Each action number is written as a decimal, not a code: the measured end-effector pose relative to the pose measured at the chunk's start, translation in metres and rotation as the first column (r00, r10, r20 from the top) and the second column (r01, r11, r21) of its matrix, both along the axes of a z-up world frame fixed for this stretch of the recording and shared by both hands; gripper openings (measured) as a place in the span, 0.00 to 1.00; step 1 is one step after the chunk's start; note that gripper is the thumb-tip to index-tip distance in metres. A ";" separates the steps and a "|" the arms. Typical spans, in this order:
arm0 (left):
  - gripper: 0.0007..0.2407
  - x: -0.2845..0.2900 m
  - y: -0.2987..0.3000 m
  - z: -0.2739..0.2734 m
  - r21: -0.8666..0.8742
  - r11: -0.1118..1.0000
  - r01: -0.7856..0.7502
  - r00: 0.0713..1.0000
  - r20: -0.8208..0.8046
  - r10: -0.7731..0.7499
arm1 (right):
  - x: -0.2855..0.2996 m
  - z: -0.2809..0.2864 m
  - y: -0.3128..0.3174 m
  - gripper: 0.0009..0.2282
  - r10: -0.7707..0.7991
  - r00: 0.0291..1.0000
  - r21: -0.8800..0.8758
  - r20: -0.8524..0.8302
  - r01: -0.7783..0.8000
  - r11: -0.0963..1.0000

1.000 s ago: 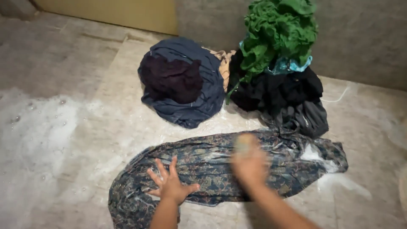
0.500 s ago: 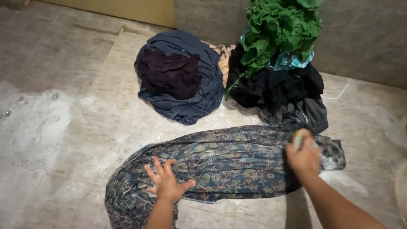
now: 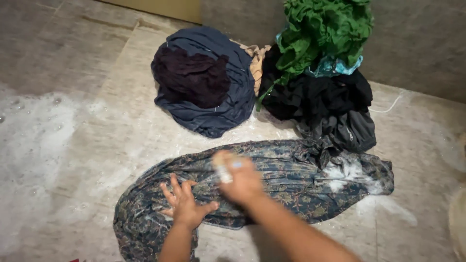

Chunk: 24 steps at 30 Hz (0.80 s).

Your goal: Hand-washing various pieces of clothing on a bathroom floor using soap, water, and a scrub brush.

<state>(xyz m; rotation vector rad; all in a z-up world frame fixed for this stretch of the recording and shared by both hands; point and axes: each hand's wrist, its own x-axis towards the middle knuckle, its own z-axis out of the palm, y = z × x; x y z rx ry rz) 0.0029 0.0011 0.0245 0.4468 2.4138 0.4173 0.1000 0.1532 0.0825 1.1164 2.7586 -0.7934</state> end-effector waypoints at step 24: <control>0.35 0.103 -0.057 0.033 -0.169 0.984 0.056 0.956 -0.275 -0.101 | 0.195 -0.036 0.167 0.42 -0.774 0.625 0.115 0.100 0.765 0.633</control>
